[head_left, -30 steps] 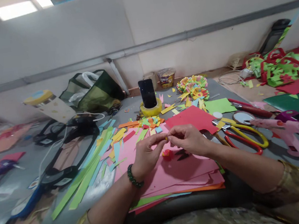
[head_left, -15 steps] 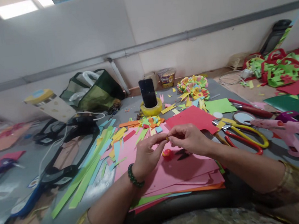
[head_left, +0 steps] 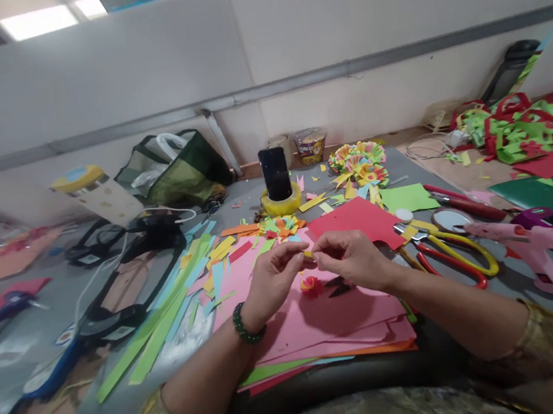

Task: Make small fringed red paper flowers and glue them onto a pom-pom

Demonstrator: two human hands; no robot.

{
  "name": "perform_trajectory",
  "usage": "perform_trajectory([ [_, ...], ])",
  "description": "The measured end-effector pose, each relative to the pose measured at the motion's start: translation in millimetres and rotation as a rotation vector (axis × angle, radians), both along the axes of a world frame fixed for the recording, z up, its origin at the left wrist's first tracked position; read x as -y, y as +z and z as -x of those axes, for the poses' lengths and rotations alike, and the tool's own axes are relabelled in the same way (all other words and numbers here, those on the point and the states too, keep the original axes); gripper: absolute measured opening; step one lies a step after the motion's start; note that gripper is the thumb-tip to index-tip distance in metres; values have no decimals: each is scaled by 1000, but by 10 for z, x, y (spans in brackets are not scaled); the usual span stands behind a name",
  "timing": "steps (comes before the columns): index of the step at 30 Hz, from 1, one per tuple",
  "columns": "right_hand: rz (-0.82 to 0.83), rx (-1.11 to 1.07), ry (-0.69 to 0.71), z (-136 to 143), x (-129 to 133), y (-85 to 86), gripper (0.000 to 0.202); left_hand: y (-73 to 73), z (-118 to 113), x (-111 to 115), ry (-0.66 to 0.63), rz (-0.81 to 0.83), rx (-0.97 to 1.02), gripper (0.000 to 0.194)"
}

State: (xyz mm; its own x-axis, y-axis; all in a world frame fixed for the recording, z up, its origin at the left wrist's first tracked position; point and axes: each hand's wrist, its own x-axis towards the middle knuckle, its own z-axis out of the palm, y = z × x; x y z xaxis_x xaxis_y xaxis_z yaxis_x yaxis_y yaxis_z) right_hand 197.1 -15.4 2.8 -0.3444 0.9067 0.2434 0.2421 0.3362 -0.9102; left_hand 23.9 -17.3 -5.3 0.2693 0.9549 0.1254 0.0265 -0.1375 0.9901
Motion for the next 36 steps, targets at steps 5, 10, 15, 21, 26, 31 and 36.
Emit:
perform_trajectory([
  [5, 36, -16, 23, -16, -20, 21, 17, 86, 3, 2, -23, 93, 21, 31],
  [10, 122, -29, 33, -30, -68, 49, 14, 114, 18, -6, -28, 122, 15, 34],
  [15, 251, -156, 9, -36, -90, 69, 21, 93, 15, -15, -73, 86, 16, 37],
  [21, 304, -172, 30, -56, -103, 60, 26, 74, 16, -23, -67, 57, -19, 36],
  [26, 202, -136, -33, -56, -95, 68, 24, 93, 25, 10, -61, 11, -143, 35],
  [31, 38, -75, -87, -39, -64, 0, 21, 84, -1, 41, -39, -2, -149, 34],
  [36, -422, 127, -133, -32, -45, -111, 8, 57, -4, 6, -29, 66, -75, 37],
])
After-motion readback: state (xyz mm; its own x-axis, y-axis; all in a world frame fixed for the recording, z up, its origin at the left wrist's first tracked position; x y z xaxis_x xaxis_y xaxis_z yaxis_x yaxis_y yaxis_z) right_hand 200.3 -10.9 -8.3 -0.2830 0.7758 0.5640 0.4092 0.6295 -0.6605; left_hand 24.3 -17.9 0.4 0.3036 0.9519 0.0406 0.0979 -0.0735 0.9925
